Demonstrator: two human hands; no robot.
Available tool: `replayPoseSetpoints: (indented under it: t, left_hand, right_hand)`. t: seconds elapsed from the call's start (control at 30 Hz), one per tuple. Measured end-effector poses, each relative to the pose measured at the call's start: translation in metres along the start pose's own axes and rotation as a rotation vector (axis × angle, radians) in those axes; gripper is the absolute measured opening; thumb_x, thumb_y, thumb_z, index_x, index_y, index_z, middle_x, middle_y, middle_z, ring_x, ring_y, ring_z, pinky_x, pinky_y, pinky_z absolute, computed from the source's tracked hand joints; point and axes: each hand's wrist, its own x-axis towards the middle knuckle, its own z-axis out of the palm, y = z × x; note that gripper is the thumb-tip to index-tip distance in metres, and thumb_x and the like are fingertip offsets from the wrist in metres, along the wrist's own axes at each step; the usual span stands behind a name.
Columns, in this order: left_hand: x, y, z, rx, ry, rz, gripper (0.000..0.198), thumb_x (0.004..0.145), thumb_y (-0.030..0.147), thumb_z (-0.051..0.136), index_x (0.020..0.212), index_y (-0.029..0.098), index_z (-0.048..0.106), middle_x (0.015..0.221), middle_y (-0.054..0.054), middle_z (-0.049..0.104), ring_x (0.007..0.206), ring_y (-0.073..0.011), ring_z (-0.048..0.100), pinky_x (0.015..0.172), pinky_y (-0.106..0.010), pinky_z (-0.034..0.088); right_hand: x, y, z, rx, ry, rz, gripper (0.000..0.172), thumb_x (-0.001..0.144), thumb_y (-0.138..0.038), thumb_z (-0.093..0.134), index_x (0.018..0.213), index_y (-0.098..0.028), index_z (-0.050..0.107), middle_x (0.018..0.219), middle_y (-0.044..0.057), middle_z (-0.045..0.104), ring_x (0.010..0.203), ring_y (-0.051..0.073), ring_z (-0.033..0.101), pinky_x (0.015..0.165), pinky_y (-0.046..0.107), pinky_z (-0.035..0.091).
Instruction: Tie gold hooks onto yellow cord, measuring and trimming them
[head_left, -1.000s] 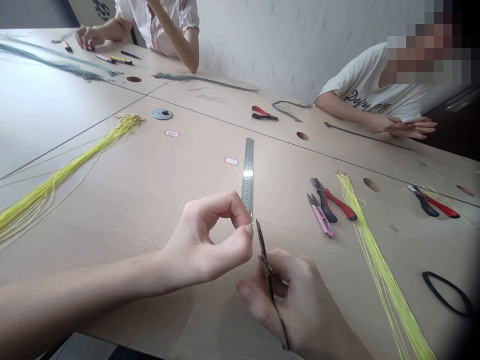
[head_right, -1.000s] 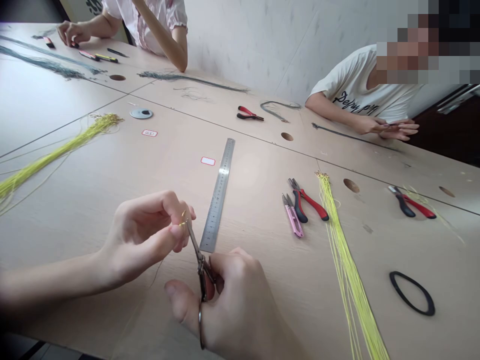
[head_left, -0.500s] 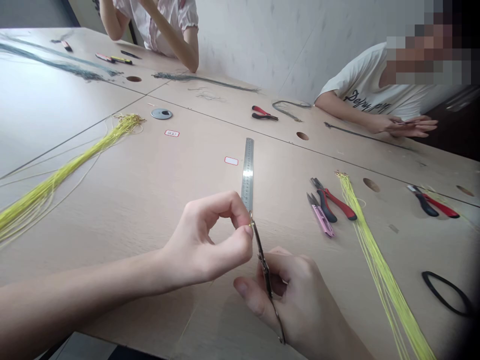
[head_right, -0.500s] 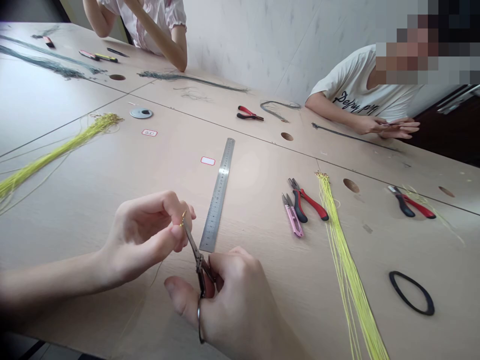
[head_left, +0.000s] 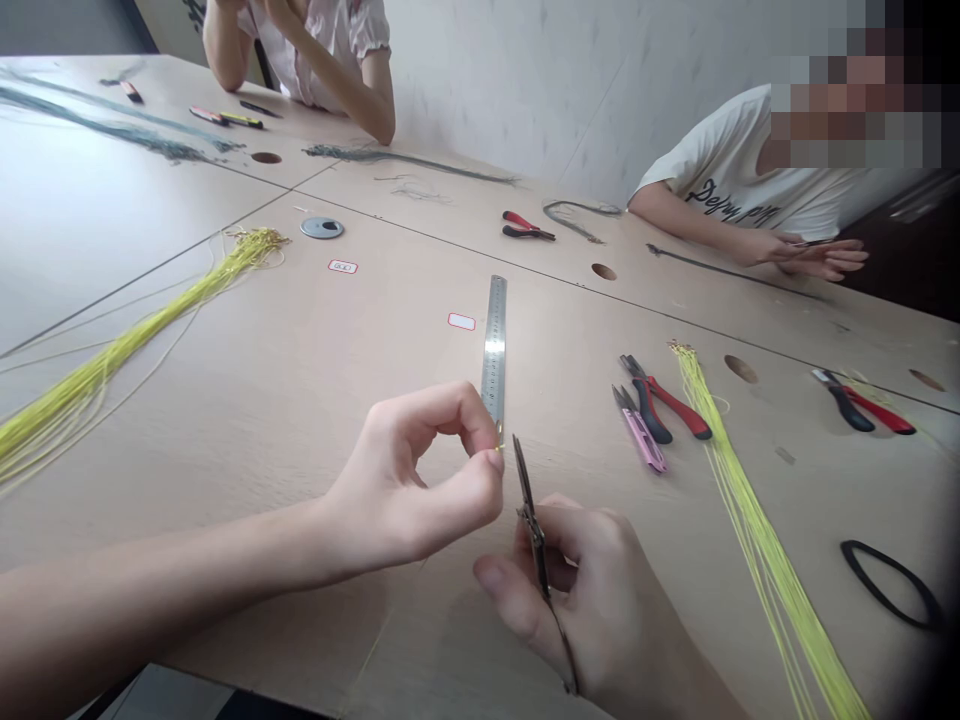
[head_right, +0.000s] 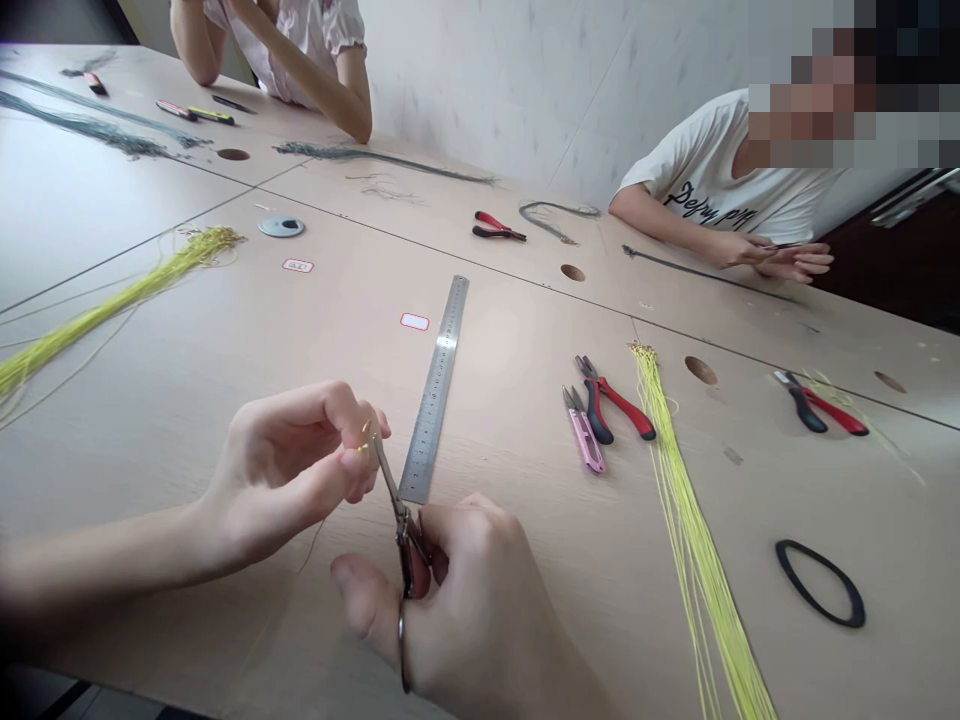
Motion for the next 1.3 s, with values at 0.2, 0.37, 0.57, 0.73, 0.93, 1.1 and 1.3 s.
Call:
replayPoseSetpoints:
  t: [0.2, 0.37, 0.57, 0.73, 0.93, 1.1, 1.3]
  left_hand:
    - [-0.0005, -0.0004, 0.0008, -0.016, -0.019, 0.002, 0.017, 0.074, 0.005, 0.050, 0.064, 0.019, 0.046, 0.054, 0.007, 0.050, 0.056, -0.0086, 0.047, 0.078, -0.032, 0.044]
    - [-0.0004, -0.0002, 0.0008, -0.024, -0.025, -0.007, 0.018, 0.073, 0.005, 0.049, 0.063, 0.019, 0.046, 0.057, 0.007, 0.051, 0.057, -0.0081, 0.047, 0.078, -0.032, 0.043]
    - [-0.0006, -0.0008, 0.0005, -0.041, -0.032, -0.011, 0.017, 0.074, 0.005, 0.050, 0.064, 0.019, 0.046, 0.059, 0.007, 0.051, 0.058, -0.0078, 0.047, 0.078, -0.031, 0.043]
    - [-0.0010, -0.0003, 0.0013, -0.045, -0.031, -0.014, 0.018, 0.075, 0.005, 0.050, 0.064, 0.019, 0.046, 0.060, 0.007, 0.051, 0.058, -0.0074, 0.047, 0.079, -0.031, 0.043]
    - [-0.0008, 0.0003, 0.0008, -0.048, -0.031, -0.010, 0.018, 0.074, 0.004, 0.050, 0.064, 0.019, 0.046, 0.059, 0.008, 0.051, 0.058, -0.0070, 0.047, 0.079, -0.030, 0.043]
    - [-0.0004, -0.0001, 0.0012, -0.051, -0.026, -0.010, 0.018, 0.074, 0.004, 0.050, 0.063, 0.019, 0.046, 0.059, 0.007, 0.051, 0.057, -0.0071, 0.047, 0.078, -0.031, 0.043]
    - [-0.0005, -0.0003, 0.0006, -0.033, -0.012, -0.015, 0.018, 0.074, 0.005, 0.049, 0.063, 0.019, 0.045, 0.058, 0.007, 0.050, 0.057, -0.0078, 0.047, 0.070, -0.030, 0.043]
  right_hand:
    - [0.0011, -0.0020, -0.0016, 0.042, -0.038, 0.039, 0.040, 0.070, -0.043, 0.054, 0.048, -0.020, 0.030, 0.042, -0.006, 0.029, 0.038, 0.006, 0.027, 0.035, 0.019, 0.023]
    - [0.0016, -0.0028, -0.0012, 0.042, -0.028, 0.027, 0.042, 0.070, -0.043, 0.054, 0.046, -0.020, 0.028, 0.041, -0.007, 0.027, 0.037, 0.005, 0.025, 0.034, 0.018, 0.021]
    - [0.0002, -0.0017, -0.0013, 0.033, -0.010, 0.012, 0.043, 0.071, -0.043, 0.056, 0.046, -0.020, 0.028, 0.041, -0.007, 0.028, 0.036, 0.005, 0.026, 0.034, 0.018, 0.022]
    - [0.0004, -0.0007, -0.0013, 0.028, -0.007, -0.004, 0.042, 0.071, -0.042, 0.056, 0.047, -0.020, 0.030, 0.041, -0.007, 0.029, 0.037, 0.005, 0.027, 0.034, 0.018, 0.023]
    - [-0.0015, -0.0003, 0.0006, 0.036, 0.030, -0.014, 0.044, 0.071, -0.043, 0.057, 0.046, -0.020, 0.029, 0.040, -0.007, 0.026, 0.036, 0.005, 0.024, 0.033, 0.018, 0.020]
    - [0.0002, 0.0014, 0.0017, 0.017, 0.065, -0.025, 0.046, 0.072, -0.044, 0.057, 0.045, -0.020, 0.028, 0.040, -0.008, 0.025, 0.036, 0.005, 0.023, 0.033, 0.018, 0.020]
    - [0.0006, 0.0054, 0.0032, -0.029, 0.158, -0.035, 0.049, 0.071, -0.049, 0.058, 0.044, -0.019, 0.030, 0.039, -0.007, 0.028, 0.036, 0.005, 0.026, 0.034, 0.019, 0.021]
